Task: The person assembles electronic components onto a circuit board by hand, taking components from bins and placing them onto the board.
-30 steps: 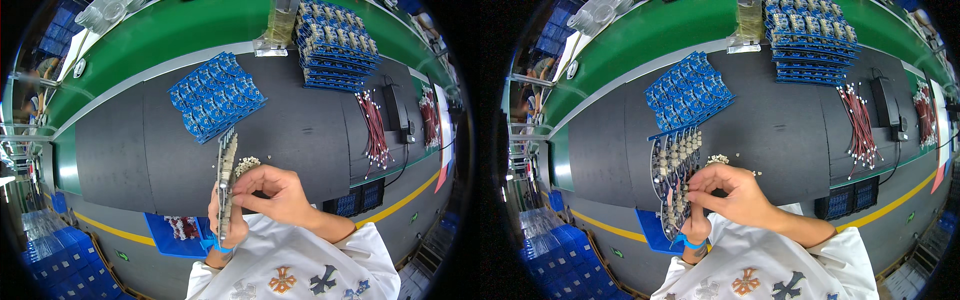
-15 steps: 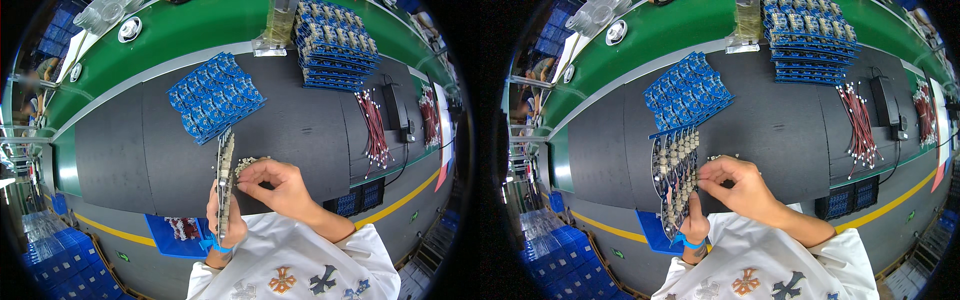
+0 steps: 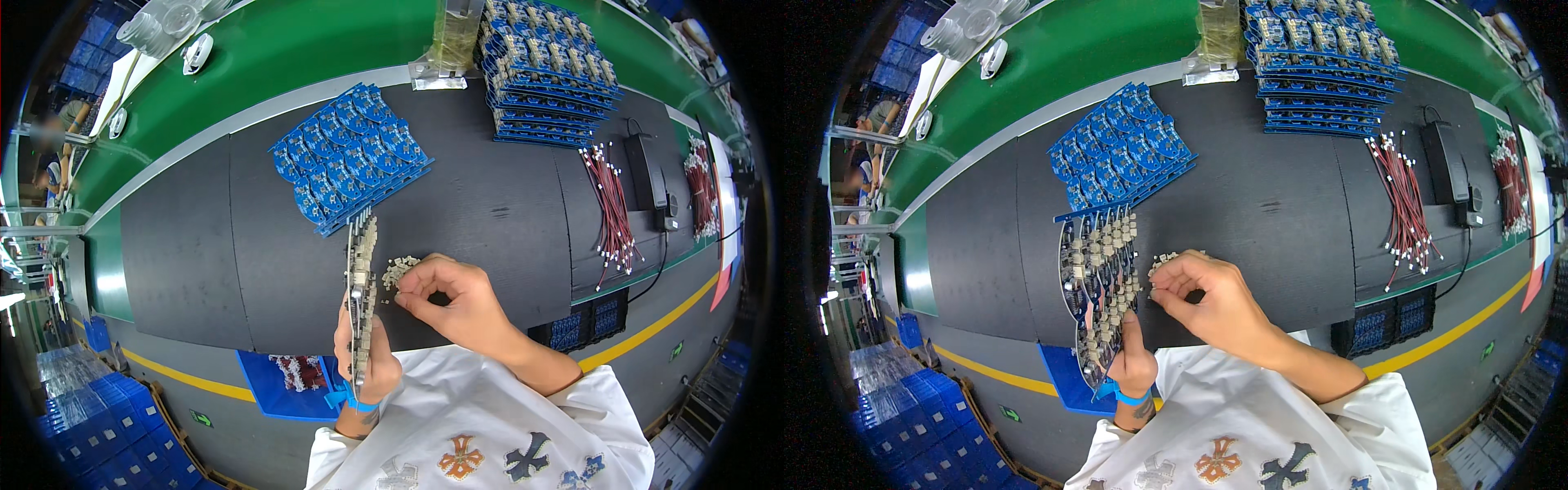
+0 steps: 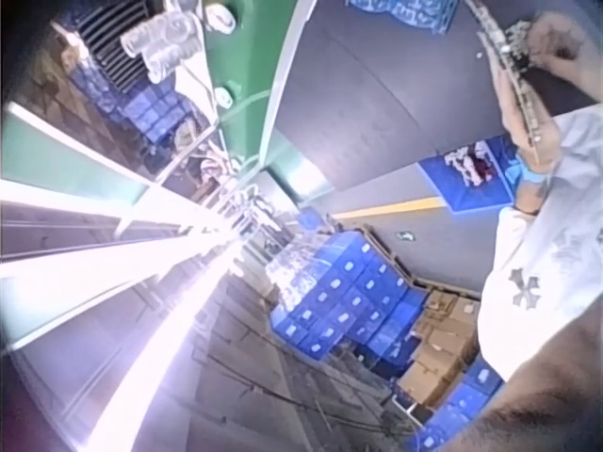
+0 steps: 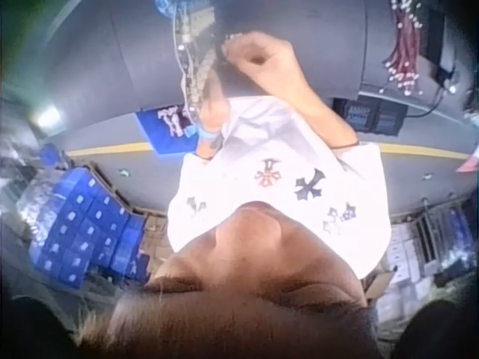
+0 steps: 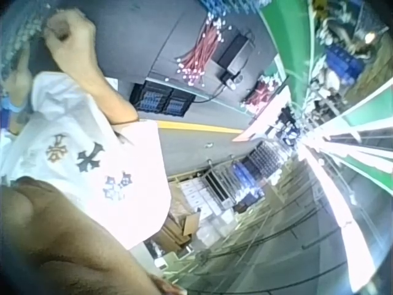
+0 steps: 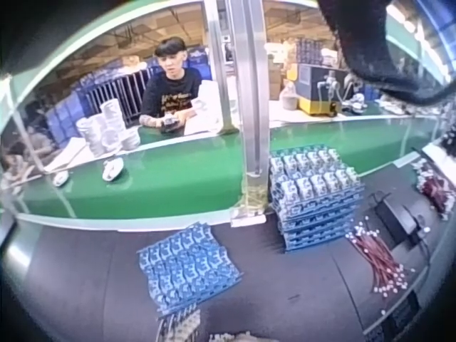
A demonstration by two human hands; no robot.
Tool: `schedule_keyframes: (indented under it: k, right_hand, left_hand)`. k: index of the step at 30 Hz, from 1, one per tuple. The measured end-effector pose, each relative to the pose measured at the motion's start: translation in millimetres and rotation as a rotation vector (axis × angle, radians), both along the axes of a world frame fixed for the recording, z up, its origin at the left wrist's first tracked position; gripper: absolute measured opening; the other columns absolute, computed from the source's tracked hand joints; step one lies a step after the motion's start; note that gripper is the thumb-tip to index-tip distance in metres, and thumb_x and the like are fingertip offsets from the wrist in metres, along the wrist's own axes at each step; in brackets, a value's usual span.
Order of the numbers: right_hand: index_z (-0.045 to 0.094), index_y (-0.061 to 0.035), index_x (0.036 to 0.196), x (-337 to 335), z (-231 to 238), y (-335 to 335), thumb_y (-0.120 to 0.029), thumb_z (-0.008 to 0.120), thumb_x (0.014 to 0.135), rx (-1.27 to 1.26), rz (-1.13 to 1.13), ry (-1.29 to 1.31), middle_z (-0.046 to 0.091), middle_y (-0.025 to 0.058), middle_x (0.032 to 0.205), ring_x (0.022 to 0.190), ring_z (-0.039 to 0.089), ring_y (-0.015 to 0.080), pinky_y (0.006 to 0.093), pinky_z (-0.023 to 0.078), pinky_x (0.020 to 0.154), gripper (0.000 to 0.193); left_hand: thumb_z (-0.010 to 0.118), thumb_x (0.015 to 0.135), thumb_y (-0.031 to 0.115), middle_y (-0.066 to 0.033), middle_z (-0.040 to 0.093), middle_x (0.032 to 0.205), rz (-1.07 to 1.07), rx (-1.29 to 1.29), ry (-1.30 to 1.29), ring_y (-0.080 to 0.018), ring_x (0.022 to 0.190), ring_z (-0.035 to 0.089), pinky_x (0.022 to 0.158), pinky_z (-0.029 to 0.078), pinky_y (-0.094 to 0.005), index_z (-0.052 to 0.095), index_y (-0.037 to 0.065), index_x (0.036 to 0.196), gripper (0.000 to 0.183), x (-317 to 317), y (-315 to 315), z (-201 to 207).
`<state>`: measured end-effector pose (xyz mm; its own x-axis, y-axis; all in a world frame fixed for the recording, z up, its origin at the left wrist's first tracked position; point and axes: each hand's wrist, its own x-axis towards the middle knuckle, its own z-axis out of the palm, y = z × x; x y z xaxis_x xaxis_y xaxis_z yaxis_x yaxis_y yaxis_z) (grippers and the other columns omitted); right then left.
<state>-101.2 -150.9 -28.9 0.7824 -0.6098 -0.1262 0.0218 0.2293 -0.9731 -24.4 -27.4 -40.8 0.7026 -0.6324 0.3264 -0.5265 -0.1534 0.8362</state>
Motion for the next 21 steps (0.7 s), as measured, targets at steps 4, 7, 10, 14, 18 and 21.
schedule_keyframes:
  k: [4, 7, 10, 14, 18, 21]
  right_hand:
    - [0.056, 0.0035, 0.090, 0.0, 12.0, 2.1, 0.008, 0.062, 0.074, -0.008, 0.006, -0.082, 0.059, 0.0076, 0.085, 0.077, 0.058, 0.0103, 0.0229, 0.048, 0.067, 0.018]
    - [0.053, 0.0056, 0.093, 2.8, 31.7, 7.5, 0.011, 0.061, 0.074, 0.235, 0.080, -0.267, 0.059, 0.0102, 0.089, 0.083, 0.058, 0.0129, 0.0249, 0.048, 0.073, 0.021]
    - [0.055, 0.0025, 0.091, 6.4, 34.8, 8.7, 0.005, 0.062, 0.076, 0.327, 0.049, -0.304, 0.060, 0.0052, 0.082, 0.075, 0.058, 0.0077, 0.0200, 0.047, 0.066, 0.017]
    - [0.053, 0.0054, 0.093, 1.5, 35.1, 4.9, 0.010, 0.059, 0.076, 0.358, 0.121, -0.179, 0.059, 0.0104, 0.090, 0.085, 0.058, 0.0126, 0.0239, 0.048, 0.073, 0.019]
    - [0.053, 0.0057, 0.093, -2.7, 22.3, -0.7, 0.010, 0.059, 0.076, 0.150, 0.085, -0.042, 0.058, 0.0103, 0.091, 0.085, 0.058, 0.0121, 0.0239, 0.048, 0.073, 0.018]
    - [0.055, 0.0029, 0.092, -1.1, 11.5, -1.7, 0.004, 0.060, 0.077, -0.022, 0.007, -0.083, 0.060, 0.0056, 0.083, 0.076, 0.060, 0.0096, 0.0208, 0.048, 0.069, 0.015]
  left_hand:
    - [0.046, 0.080, -0.008, -0.0233, 0.048, 0.116, -0.079, -0.114, 0.018, -0.0300, 0.103, 0.051, 0.089, 0.039, -0.0358, 0.035, -0.009, 0.119, 0.040, 1.8, -1.9, -7.7]
    - [0.041, 0.085, -0.003, -0.0167, 0.045, 0.120, -0.150, -0.274, 0.194, -0.0245, 0.106, 0.047, 0.092, 0.037, -0.0344, 0.031, -0.008, 0.125, 0.041, -3.7, 6.6, -26.6]
    - [0.040, 0.088, 0.000, -0.0147, 0.047, 0.114, -0.150, -0.197, 0.375, -0.0223, 0.103, 0.048, 0.089, 0.039, -0.0336, 0.030, -0.006, 0.125, 0.039, -4.0, 7.0, -22.7]
    - [0.039, 0.085, -0.004, -0.0323, 0.036, 0.125, -0.164, -0.046, 0.165, -0.0424, 0.113, 0.043, 0.092, 0.037, -0.0444, 0.034, -0.002, 0.123, 0.038, 2.0, 0.2, -5.5]
    - [0.050, 0.082, -0.005, -0.0214, 0.053, 0.110, -0.022, -0.033, -0.067, -0.0260, 0.099, 0.052, 0.087, 0.040, -0.0335, 0.043, -0.011, 0.115, 0.035, 2.3, 0.1, -7.5]
    - [0.049, 0.080, -0.009, -0.0203, 0.054, 0.109, -0.024, 0.004, -0.155, -0.0261, 0.099, 0.052, 0.087, 0.040, -0.0321, 0.045, -0.011, 0.113, 0.034, 3.0, -4.3, -1.9]
